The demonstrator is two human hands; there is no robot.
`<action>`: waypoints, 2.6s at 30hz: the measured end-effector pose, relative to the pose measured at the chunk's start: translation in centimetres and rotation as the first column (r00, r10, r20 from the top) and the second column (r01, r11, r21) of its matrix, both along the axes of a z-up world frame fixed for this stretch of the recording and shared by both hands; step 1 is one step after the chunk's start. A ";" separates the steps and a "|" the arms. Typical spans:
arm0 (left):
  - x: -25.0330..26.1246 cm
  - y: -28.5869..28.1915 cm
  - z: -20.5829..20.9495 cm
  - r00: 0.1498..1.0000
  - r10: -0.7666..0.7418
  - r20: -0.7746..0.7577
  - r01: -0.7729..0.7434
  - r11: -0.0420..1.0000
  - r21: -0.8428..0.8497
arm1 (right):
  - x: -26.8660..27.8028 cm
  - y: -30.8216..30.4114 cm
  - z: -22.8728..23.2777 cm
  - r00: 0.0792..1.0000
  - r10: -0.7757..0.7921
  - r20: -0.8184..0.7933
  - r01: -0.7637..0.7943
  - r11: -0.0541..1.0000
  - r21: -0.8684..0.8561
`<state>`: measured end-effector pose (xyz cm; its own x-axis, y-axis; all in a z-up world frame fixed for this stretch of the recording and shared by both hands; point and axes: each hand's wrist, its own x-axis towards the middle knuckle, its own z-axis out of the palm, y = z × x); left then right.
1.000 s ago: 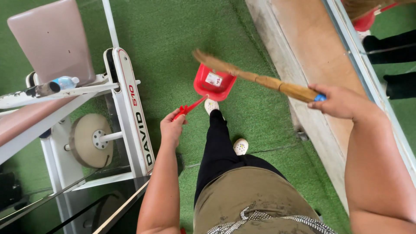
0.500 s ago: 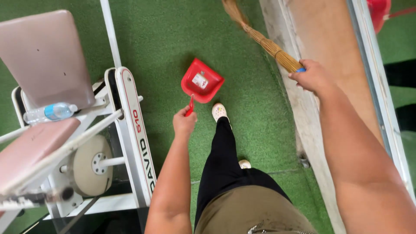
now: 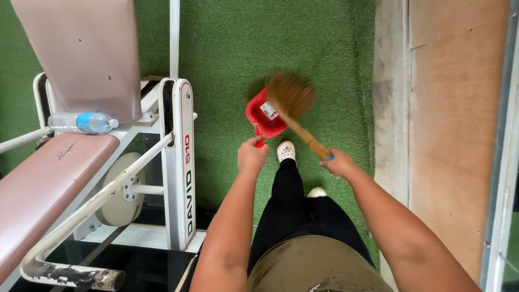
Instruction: Sweeping the floor around gym equipment using a broom and dustpan.
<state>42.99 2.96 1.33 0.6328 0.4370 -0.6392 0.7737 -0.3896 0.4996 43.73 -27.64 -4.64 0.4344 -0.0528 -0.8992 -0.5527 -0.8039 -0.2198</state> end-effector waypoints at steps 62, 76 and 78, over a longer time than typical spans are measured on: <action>-17.0 -3.2 -1.9 -0.038 0.999 0.037 -0.958 -0.026 -0.286 | 59.6 15.2 5.8 0.862 0.484 0.148 -0.482 0.875 -0.055; -12.2 4.1 0.4 0.074 0.997 -0.004 -0.993 0.073 -0.090 | 22.1 36.4 -1.4 0.666 0.726 0.173 -0.734 0.679 -0.024; -12.1 3.9 0.7 0.084 0.996 0.004 -0.994 0.084 -0.070 | 17.8 35.6 -0.8 0.507 0.855 0.109 -0.853 0.516 -0.077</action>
